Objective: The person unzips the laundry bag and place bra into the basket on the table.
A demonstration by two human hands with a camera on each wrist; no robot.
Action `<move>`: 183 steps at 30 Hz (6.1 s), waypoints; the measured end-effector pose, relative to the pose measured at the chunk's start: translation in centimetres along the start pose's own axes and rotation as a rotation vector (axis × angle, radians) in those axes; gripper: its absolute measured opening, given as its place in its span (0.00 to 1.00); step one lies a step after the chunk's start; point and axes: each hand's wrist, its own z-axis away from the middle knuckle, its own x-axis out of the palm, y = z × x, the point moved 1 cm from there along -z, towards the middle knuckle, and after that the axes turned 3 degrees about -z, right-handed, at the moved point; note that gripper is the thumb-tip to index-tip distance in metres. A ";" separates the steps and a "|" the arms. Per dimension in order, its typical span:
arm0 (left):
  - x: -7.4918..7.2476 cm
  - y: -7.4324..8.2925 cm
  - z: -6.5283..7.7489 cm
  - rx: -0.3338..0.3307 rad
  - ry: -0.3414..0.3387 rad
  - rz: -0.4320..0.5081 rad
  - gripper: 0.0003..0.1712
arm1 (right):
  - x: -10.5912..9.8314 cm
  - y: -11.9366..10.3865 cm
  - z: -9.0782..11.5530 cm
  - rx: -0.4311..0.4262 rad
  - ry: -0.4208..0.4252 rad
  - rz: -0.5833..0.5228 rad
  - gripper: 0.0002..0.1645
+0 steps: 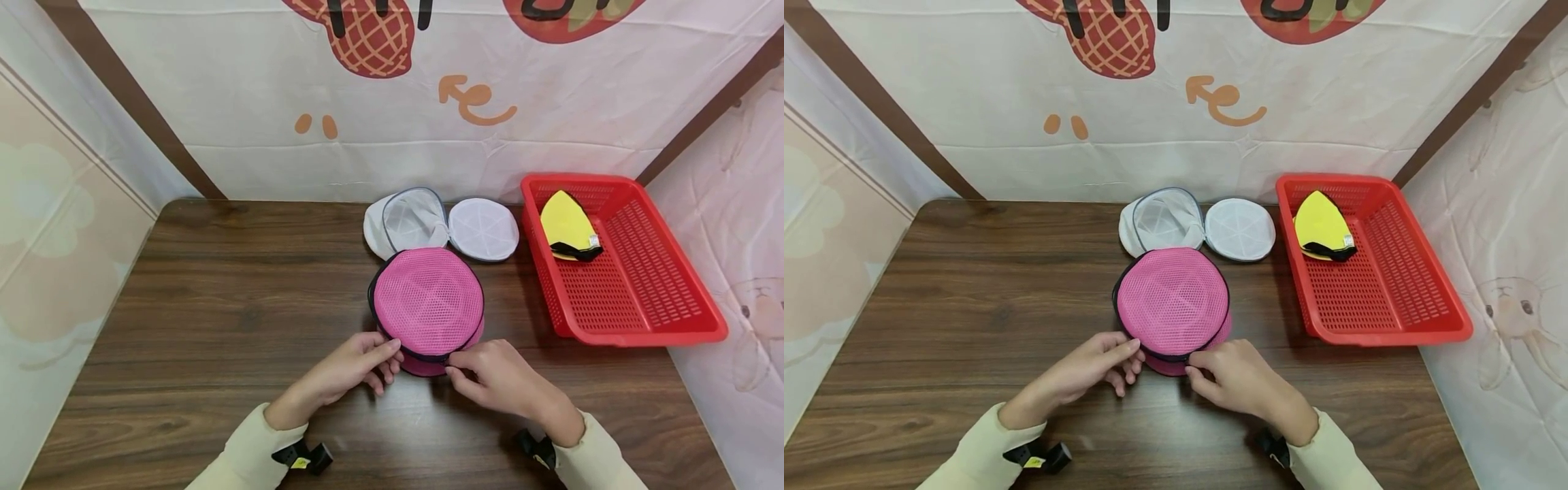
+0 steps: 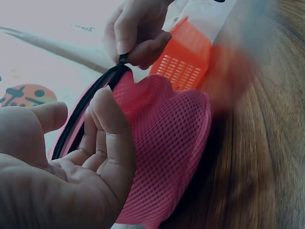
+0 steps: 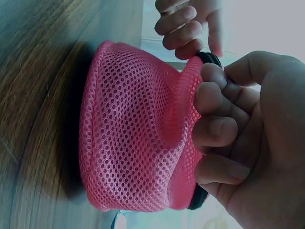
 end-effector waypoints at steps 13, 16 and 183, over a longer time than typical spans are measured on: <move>0.8 -0.2 -0.5 -0.020 -0.031 -0.004 0.26 | 1.3 -1.3 -1.5 -0.042 -0.063 -0.011 0.22; 1.0 -0.2 -0.6 -0.025 -0.044 -0.005 0.26 | 1.4 -1.5 -1.5 -0.046 -0.059 -0.006 0.22; 0.7 0.3 -0.5 0.009 -0.049 0.052 0.32 | -1.2 -1.0 0.3 0.162 0.030 -0.012 0.25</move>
